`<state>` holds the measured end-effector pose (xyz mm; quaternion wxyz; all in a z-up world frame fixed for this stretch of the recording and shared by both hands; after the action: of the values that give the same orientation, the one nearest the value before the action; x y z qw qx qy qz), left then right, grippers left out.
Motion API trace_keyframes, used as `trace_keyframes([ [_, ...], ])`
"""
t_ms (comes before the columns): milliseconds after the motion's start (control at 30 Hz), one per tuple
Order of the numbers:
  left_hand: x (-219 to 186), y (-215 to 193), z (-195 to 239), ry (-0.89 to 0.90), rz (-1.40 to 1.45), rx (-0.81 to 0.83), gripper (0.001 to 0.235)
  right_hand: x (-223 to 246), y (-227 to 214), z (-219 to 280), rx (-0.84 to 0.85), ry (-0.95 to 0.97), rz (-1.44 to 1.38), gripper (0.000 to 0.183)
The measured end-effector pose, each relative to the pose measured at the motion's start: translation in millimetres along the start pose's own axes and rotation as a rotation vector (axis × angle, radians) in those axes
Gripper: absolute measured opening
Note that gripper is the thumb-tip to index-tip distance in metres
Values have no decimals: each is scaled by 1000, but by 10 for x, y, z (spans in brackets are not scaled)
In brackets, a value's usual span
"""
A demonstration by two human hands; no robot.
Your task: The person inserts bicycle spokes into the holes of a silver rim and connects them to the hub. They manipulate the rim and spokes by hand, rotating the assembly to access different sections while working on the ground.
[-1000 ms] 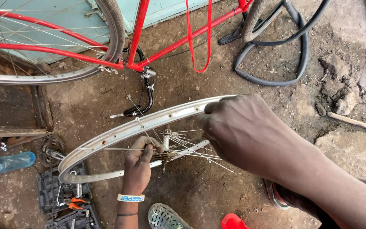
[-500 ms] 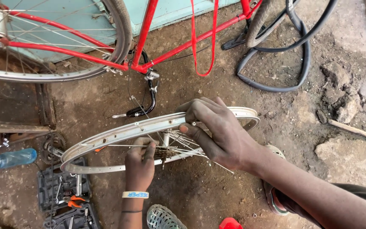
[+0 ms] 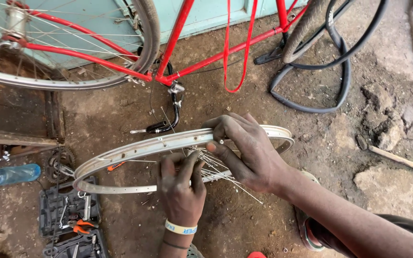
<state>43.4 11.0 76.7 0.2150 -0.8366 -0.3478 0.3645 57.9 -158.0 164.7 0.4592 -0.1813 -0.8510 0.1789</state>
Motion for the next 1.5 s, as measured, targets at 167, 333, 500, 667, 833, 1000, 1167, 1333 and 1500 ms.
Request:
trace_keyframes([
  [167,-57,-46,-68,-63,-89,-19,12,4,28,-14,12,-15,-3,29],
  [333,-65,-17,-11,-347,-45,-104,8,1,45,-10,33,-11,-15,24],
  [500,102,9,10,-304,26,-82,16,28,39,-32,22,-19,-16,26],
  [667,297,-27,-39,-266,83,60,12,-100,-7,-14,23,-7,10,23],
  [833,296,-45,-97,-44,219,130,9,-74,-107,-43,80,-15,-71,36],
  [1000,282,-95,51,17,15,-3,12,-70,-50,-24,43,-137,95,38],
  [1167,53,-279,-12,77,-43,-102,10,-230,-21,32,32,-57,321,41],
  [1333,15,-341,-46,166,-107,-158,9,-287,-30,19,13,-14,308,35],
  [1500,-27,-360,-125,191,-137,-123,13,-268,-29,18,22,-2,290,40],
])
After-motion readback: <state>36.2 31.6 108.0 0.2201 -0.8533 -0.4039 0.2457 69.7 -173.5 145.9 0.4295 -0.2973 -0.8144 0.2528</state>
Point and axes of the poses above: each hand's wrist, its own z-axis away from the middle knuckle, its own y-axis out of the palm, x = y × z, the point moved 4 cm from there along -z, towards the middle knuckle, and after that the axes turned 7 degrees about -x, right-handed, at the moved point
